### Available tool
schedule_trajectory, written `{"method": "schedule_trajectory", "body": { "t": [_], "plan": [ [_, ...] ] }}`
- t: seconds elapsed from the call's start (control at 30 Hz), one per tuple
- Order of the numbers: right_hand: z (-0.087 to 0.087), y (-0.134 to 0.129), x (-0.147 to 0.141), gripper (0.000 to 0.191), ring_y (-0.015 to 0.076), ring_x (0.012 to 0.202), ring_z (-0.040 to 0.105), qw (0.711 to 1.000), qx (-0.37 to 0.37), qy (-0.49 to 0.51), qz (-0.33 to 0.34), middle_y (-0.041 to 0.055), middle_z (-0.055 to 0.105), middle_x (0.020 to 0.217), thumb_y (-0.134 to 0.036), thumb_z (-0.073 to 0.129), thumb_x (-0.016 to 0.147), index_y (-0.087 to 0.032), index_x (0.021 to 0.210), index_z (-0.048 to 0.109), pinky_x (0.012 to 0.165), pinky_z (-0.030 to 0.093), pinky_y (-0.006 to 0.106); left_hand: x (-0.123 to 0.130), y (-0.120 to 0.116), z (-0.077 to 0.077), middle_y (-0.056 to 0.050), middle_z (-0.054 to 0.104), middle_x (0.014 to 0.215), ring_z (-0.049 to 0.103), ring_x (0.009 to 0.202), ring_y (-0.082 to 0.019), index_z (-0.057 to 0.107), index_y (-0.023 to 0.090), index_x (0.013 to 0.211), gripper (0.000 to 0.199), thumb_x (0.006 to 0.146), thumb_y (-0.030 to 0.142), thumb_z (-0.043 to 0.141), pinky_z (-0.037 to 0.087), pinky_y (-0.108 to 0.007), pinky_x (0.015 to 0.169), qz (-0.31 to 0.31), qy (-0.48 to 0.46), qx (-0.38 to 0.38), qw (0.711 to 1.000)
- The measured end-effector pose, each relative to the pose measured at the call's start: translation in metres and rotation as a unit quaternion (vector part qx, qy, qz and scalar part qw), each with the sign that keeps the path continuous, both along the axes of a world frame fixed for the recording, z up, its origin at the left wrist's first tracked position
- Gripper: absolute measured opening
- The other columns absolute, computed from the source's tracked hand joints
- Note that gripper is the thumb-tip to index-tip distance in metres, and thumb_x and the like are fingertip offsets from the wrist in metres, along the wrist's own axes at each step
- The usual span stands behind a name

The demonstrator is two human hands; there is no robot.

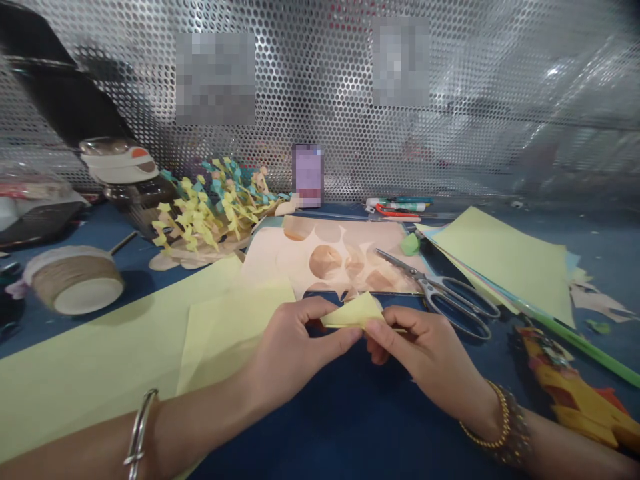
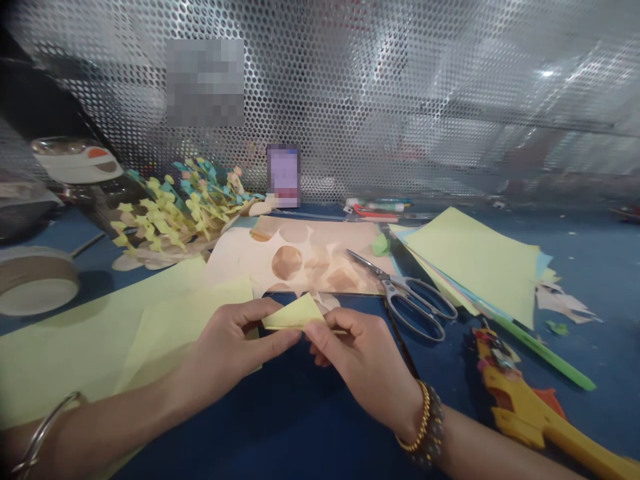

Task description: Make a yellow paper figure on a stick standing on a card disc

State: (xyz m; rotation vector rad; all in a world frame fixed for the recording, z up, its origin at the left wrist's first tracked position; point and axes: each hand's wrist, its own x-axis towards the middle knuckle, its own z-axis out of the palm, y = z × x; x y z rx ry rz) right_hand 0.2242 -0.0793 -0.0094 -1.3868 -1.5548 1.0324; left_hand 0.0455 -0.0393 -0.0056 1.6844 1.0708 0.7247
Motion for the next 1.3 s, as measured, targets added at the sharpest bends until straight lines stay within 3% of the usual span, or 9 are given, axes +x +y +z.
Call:
{"method": "schedule_trajectory", "body": {
  "t": [0.2,0.43,0.67,0.83,1.3],
  "plan": [
    [0.0005,0.0001,0.0002,0.031,0.0107,0.055,0.061,1.0,-0.006,-0.001,-0.001,0.0,0.063,0.059,-0.041,0.057,0.085,-0.019,0.065,0.064,0.053,0.051,0.02,0.0006,0.0012,0.0012,0.005,0.053,0.051,0.034,0.042,-0.007,0.072,0.02,0.074,0.019,0.076,0.037,0.065,0.023,-0.02,0.038,0.004,-0.005,-0.031,1.0],
    [-0.0006,0.0005,-0.0008,0.029,0.0105,0.054,0.061,1.0,-0.015,0.012,-0.001,-0.0001,0.063,0.058,-0.04,0.059,0.084,-0.018,0.065,0.064,0.053,0.052,0.019,0.0008,0.0006,0.0021,0.005,0.054,0.05,0.035,0.042,-0.008,0.072,0.02,0.076,0.016,0.071,0.035,0.069,0.027,-0.02,0.039,0.028,-0.023,-0.05,0.998],
    [-0.0032,0.0003,-0.0003,0.011,0.0117,0.06,0.064,0.999,0.004,0.032,-0.002,-0.0004,0.068,0.07,-0.03,0.068,0.077,-0.02,0.082,0.07,0.058,0.053,0.02,0.0011,0.0016,0.0,0.003,0.062,0.063,0.043,0.052,-0.008,0.071,0.019,0.077,0.013,0.073,0.031,0.068,0.032,-0.019,0.045,0.024,-0.044,-0.055,0.997],
    [-0.0039,0.0005,0.0001,0.009,0.0129,0.058,0.064,0.999,0.022,0.021,-0.01,-0.0013,0.067,0.063,-0.03,0.067,0.078,-0.021,0.08,0.07,0.056,0.054,0.021,0.002,0.0018,0.001,0.004,0.058,0.057,0.04,0.049,-0.009,0.072,0.019,0.076,0.014,0.074,0.032,0.067,0.03,-0.019,0.043,0.022,-0.025,-0.052,0.998],
    [-0.0021,-0.0024,-0.0017,0.026,0.0097,0.057,0.063,1.0,0.01,-0.005,-0.003,-0.0011,0.064,0.063,-0.039,0.057,0.086,-0.02,0.071,0.064,0.056,0.052,0.017,0.0027,-0.0009,0.0034,0.005,0.05,0.05,0.037,0.046,-0.009,0.069,0.02,0.067,0.023,0.076,0.04,0.063,0.027,-0.021,0.041,0.04,0.025,-0.016,0.999]
  ]
}}
